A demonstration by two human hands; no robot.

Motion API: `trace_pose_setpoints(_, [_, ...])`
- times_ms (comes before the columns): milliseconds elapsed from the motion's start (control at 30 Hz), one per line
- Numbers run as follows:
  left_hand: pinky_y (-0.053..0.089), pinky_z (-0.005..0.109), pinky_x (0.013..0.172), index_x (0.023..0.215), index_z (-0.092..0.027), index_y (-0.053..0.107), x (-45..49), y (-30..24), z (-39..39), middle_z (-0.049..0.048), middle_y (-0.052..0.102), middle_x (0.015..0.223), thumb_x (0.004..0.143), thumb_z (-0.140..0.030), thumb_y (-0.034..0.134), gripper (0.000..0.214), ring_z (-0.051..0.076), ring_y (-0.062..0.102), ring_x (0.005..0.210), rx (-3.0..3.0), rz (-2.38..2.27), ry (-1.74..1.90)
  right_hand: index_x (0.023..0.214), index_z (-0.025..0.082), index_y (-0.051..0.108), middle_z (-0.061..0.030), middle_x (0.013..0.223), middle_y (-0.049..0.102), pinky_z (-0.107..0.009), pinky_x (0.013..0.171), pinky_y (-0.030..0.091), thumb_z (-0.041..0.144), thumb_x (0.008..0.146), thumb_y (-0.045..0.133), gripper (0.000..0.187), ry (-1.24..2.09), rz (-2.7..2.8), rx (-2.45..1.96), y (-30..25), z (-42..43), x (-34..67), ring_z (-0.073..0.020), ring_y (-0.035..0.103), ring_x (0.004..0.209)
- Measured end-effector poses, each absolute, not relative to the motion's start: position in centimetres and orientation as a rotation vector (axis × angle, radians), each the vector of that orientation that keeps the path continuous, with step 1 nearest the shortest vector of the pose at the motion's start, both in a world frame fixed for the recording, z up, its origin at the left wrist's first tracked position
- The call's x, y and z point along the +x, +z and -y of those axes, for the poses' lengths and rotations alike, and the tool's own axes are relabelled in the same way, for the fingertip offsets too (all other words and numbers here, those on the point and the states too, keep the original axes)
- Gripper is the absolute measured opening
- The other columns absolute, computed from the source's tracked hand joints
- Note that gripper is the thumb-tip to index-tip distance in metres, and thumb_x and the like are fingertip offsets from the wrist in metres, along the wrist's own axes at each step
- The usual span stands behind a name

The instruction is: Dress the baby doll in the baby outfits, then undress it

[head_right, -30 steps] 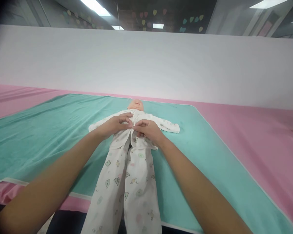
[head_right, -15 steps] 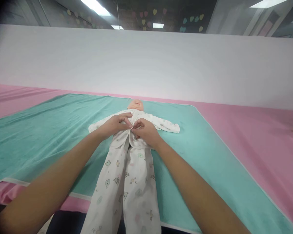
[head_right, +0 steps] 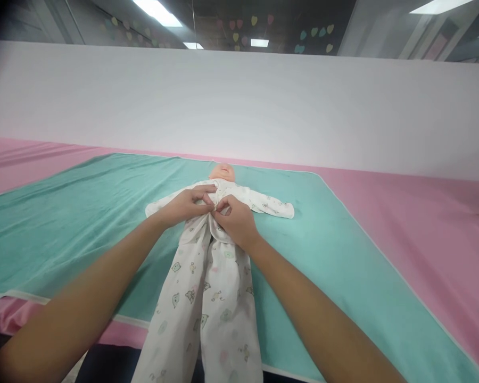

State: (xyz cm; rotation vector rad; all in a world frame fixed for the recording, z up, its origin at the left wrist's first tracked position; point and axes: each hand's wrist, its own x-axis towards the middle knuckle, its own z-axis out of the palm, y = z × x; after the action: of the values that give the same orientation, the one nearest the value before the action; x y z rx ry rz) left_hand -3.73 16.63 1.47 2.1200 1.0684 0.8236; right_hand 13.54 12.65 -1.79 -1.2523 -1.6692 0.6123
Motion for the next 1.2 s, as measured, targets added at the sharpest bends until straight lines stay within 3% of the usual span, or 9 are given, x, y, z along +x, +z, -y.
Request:
trace_pose_setpoints(200, [0.030,0.034,0.109,0.072,-0.025,0.070,-3.6,0.8,-17.0,-0.0013,0.052,0.133,0.070,-0.028,0.060,0.011,0.025,0.042,0.128,2.073,-1.056,0.885,0.077,0.023,0.050,0.0031,0.065,0.056,-0.025,0.053,0.038,0.041,0.075,0.061,0.021,0.700,1.612,-1.207,-1.9,-12.8,13.5,-0.0117,0.049,0.053])
trace_pose_setpoints(367, [0.033,0.038,0.105,0.075,-0.022,0.067,-3.9,0.3,-17.4,0.0015,0.044,0.140,0.073,-0.036,0.061,0.015,0.027,0.037,0.131,1.964,-0.969,0.848,0.080,0.022,0.051,0.0032,0.072,0.058,-0.025,0.051,0.042,0.037,0.073,0.065,0.022,0.918,1.517,-1.101,-2.3,-13.4,13.7,-0.0096,0.050,0.051])
trace_pose_setpoints(533, [0.029,0.041,0.107,0.076,-0.021,0.064,-4.0,-0.1,-17.7,0.0030,0.044,0.140,0.073,-0.032,0.061,0.012,0.028,0.034,0.132,1.930,-0.932,0.876,0.081,0.021,0.049,0.0022,0.079,0.060,-0.023,0.050,0.044,0.032,0.070,0.067,0.024,1.084,1.420,-1.018,-2.4,-13.8,14.1,-0.0070,0.049,0.051])
trace_pose_setpoints(667, [0.030,0.041,0.108,0.097,-0.023,0.062,-3.9,-0.6,-18.2,0.0037,0.045,0.139,0.073,-0.025,0.062,0.025,0.026,0.035,0.132,1.953,-0.854,0.934,0.081,0.021,0.049,0.0031,0.079,0.060,-0.023,0.051,0.044,0.031,0.071,0.066,0.022,1.070,1.439,-1.042,-2.3,-13.8,14.2,-0.0065,0.049,0.049])
trace_pose_setpoints(767, [0.026,0.039,0.111,0.122,-0.028,0.054,-3.7,-1.0,-18.4,0.0010,0.028,0.149,0.075,-0.023,0.058,0.048,0.025,0.024,0.138,2.057,-0.857,0.991,0.081,0.021,0.049,0.0035,0.081,0.059,-0.023,0.051,0.044,0.032,0.073,0.064,0.020,0.993,1.464,-1.076,-2.2,-13.8,14.2,-0.0065,0.050,0.049])
trace_pose_setpoints(867, [0.020,0.039,0.114,0.124,-0.028,0.055,-3.2,-1.2,-18.4,-0.0041,0.012,0.155,0.080,-0.022,0.051,0.045,0.024,0.013,0.141,2.192,-0.937,1.000,0.082,0.021,0.049,0.0038,0.083,0.058,-0.024,0.052,0.045,0.032,0.075,0.061,0.017,0.941,1.488,-1.102,-2.2,-13.7,14.2,-0.0071,0.051,0.049])
trace_pose_setpoints(967, [0.019,0.039,0.115,0.113,-0.026,0.063,-2.9,-1.3,-18.1,-0.0035,0.033,0.148,0.083,-0.019,0.042,0.037,0.021,0.023,0.138,2.266,-0.953,1.004,0.086,0.022,0.053,0.0029,0.086,0.059,-0.026,0.054,0.043,0.032,0.079,0.055,0.012,0.780,1.600,-1.142,-2.2,-13.3,13.9,-0.0079,0.050,0.050])
trace_pose_setpoints(1067, [0.026,0.037,0.113,0.106,-0.025,0.065,-2.7,-1.3,-17.9,-0.0024,0.056,0.129,0.082,-0.015,0.039,0.037,0.017,0.036,0.131,2.274,-0.963,1.045,0.089,0.024,0.061,0.0011,0.091,0.061,-0.028,0.064,0.042,0.029,0.083,0.052,0.012,0.453,1.752,-1.158,-2.0,-12.7,13.4,-0.0108,0.052,0.061])
trace_pose_setpoints(1200, [0.033,0.035,0.109,0.106,-0.024,0.065,-2.8,-1.3,-18.0,-0.0014,0.061,0.121,0.080,-0.014,0.040,0.038,0.017,0.044,0.124,2.289,-1.023,1.107,0.088,0.024,0.065,-0.0002,0.087,0.061,-0.028,0.068,0.041,0.026,0.085,0.050,0.015,0.298,1.816,-1.155,-2.0,-12.4,13.0,-0.0137,0.053,0.071])
